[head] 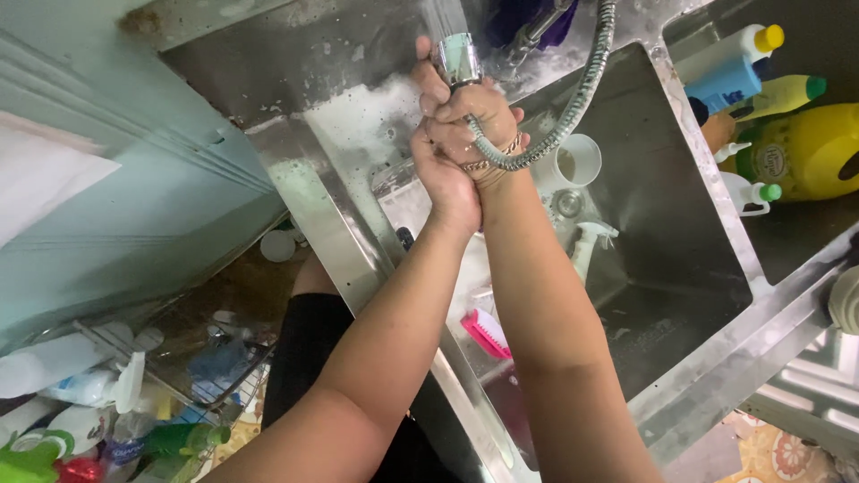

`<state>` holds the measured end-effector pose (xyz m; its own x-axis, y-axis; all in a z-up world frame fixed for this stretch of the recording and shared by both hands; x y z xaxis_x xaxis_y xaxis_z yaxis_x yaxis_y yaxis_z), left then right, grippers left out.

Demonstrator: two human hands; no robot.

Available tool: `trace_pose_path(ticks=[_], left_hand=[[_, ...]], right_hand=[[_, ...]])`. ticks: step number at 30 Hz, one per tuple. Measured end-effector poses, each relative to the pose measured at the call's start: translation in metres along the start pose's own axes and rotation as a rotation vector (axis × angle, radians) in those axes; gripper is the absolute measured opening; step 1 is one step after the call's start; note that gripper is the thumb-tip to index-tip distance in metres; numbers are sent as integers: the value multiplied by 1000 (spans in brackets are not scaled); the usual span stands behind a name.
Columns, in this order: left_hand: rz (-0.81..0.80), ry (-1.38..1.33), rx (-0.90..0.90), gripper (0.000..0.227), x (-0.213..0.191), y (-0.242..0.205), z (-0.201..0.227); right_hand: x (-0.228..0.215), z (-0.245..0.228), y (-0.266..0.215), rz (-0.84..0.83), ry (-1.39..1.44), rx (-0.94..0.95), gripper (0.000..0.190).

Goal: Cleaning and scrubbing a stainless steel utility sink and its surrounding counter area using a brush, sponge, and cleaning spray.

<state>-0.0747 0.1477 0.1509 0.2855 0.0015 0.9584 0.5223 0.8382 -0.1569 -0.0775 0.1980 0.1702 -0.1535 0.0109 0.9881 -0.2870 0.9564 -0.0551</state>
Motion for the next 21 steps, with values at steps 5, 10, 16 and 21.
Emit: trace_pose_path(ticks=[5, 10, 16, 21], left_hand=[[36, 24, 16, 61, 0, -5, 8], [12, 54, 35, 61, 4, -8, 16], [-45, 15, 58, 70, 5, -10, 21], [36, 56, 78, 68, 2, -12, 28]], right_hand=[[13, 9, 1, -28, 54, 23, 63], [9, 11, 5, 18, 45, -4, 65], [22, 20, 8, 69, 35, -19, 67], [15, 23, 12, -88, 37, 56, 60]])
Point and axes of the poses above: each hand's wrist, its own y-axis towards the middle knuckle, its own x-axis out of the palm, z = x × y, the point moved 10 cm from there along y, towards the middle knuckle, and after that the axes turned 14 degrees about y, right-handed, at the moved point
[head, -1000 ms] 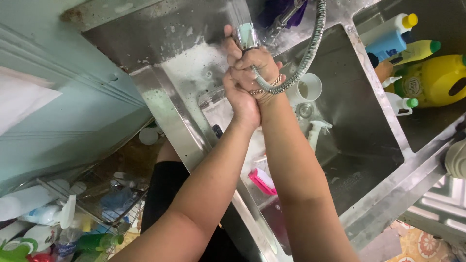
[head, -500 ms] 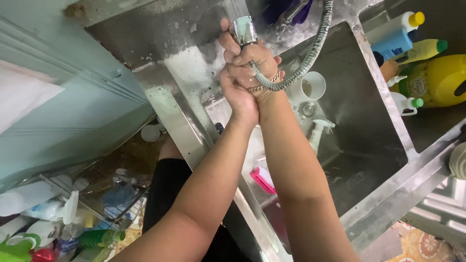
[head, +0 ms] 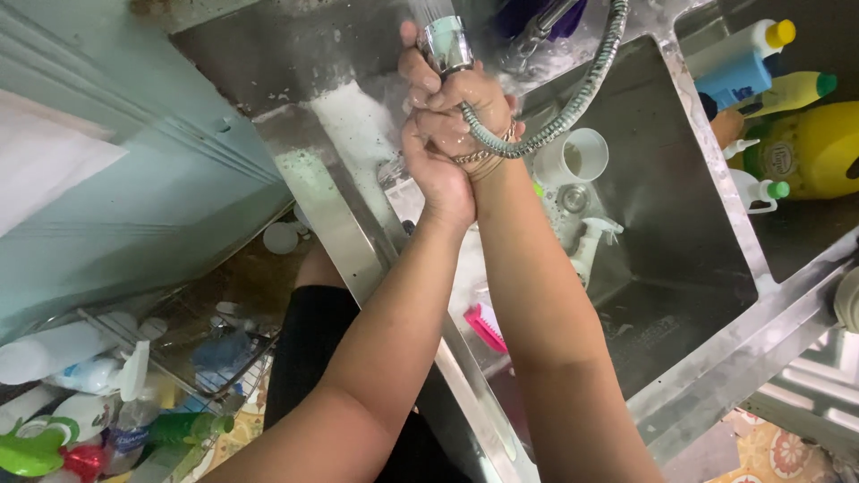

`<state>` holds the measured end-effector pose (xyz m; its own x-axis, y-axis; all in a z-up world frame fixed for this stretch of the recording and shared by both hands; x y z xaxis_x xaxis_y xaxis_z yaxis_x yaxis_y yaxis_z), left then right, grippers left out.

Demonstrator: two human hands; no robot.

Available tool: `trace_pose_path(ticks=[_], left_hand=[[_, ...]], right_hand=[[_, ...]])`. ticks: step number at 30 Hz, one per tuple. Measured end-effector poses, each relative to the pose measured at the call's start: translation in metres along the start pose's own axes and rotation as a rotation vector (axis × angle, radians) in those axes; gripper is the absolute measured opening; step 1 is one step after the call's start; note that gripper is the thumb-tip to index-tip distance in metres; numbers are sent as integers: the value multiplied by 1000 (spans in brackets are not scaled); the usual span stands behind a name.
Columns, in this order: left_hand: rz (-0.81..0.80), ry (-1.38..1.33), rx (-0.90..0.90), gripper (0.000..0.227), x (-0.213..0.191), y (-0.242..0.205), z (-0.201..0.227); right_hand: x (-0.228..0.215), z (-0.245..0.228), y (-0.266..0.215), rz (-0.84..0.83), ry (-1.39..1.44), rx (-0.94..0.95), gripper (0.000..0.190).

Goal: Cleaning and scrubbing a stainless steel utility sink and its surrounding counter area using a brush, sponge, and cleaning spray.

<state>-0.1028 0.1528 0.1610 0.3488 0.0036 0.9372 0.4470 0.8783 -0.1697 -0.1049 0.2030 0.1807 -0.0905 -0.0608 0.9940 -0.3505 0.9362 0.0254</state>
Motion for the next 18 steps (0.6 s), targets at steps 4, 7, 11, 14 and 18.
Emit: trace_pose_path(ticks=[4, 7, 11, 14, 18], left_hand=[[-11, -32, 25, 66, -1, 1, 3], [90, -54, -21, 50, -21, 6, -5], [-22, -98, 3, 63, -2, 0, 4], [-40, -46, 55, 65, -2, -1, 10], [-81, -47, 48, 69, 8, -5, 12]], right_hand=[[-2, -3, 3, 60, -45, -36, 65], [8, 2, 3, 36, -24, -24, 64], [15, 8, 4, -2, 10, 3, 62], [23, 13, 5, -57, 24, 24, 60], [20, 14, 6, 0, 43, 23, 61]])
Point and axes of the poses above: each hand's wrist, its own y-axis towards the middle knuckle, its own x-axis out of the palm, z = x × y, the point moved 10 cm from there along y, towards the middle knuckle, and after that the axes turned 14 degrees about y, right-handed, at the moved point
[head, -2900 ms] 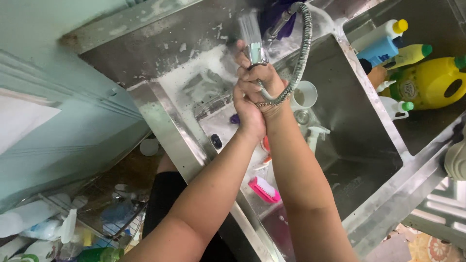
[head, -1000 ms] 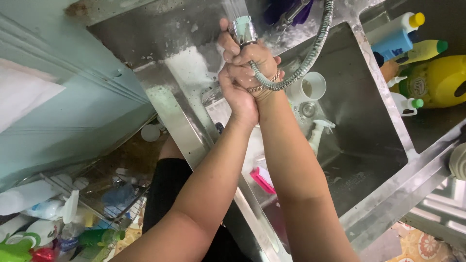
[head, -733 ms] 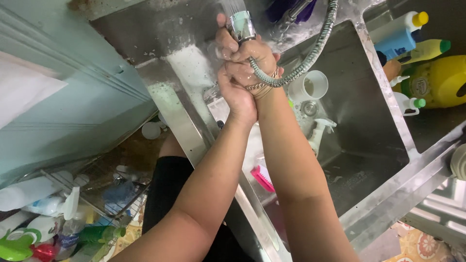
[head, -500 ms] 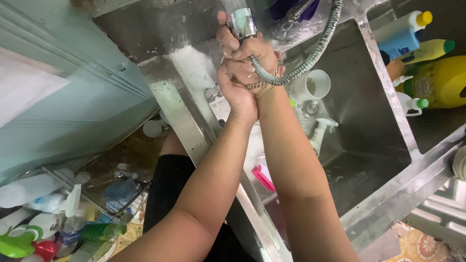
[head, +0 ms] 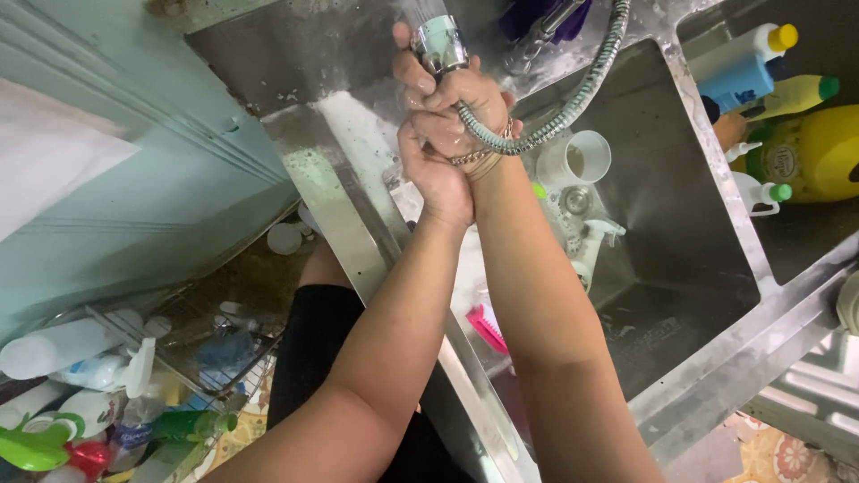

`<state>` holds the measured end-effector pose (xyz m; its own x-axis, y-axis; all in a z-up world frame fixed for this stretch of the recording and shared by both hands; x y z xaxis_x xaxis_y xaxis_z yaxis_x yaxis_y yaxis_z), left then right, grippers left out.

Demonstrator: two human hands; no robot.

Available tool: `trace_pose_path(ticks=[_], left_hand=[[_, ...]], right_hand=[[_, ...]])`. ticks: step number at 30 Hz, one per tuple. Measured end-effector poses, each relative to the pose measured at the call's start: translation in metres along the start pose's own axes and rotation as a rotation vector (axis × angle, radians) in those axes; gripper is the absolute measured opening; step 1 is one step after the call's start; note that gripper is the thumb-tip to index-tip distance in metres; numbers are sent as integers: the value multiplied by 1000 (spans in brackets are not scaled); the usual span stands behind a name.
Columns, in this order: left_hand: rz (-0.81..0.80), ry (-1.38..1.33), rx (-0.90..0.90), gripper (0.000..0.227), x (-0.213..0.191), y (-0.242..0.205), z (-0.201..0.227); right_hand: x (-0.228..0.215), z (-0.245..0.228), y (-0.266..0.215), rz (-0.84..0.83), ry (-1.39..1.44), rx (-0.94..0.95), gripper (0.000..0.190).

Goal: Cleaning and scrubbing a stainless steel utility sink and its surrounding counter area using a brush, sponge, and cleaning spray.

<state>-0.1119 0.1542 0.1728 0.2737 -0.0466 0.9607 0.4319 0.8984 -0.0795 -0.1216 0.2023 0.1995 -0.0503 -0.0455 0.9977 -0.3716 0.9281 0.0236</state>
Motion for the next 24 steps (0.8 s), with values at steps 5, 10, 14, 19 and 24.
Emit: trace_pose_path(ticks=[5, 10, 14, 19, 24], left_hand=[[15, -16, 22, 67, -4, -3, 0], [-8, 9, 60, 65, -6, -6, 4], [59, -35, 46, 63, -2, -11, 12], [26, 12, 81, 57, 0, -11, 17], [8, 46, 95, 60, -4, -10, 15]], right_hand=[[-11, -1, -1, 102, -33, -39, 63], [-10, 9, -2, 33, 45, 25, 64], [-6, 13, -2, 11, 98, 48, 63], [-4, 15, 0, -51, 47, 52, 62], [-5, 13, -1, -19, 58, 48, 63]])
Point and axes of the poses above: each hand's wrist, its own y-axis towards the middle knuckle, its own x-axis out of the palm, z = x × y, the point moved 10 cm from there along y, towards the middle knuckle, and after that the axes turned 14 degrees about y, right-handed, at the moved point
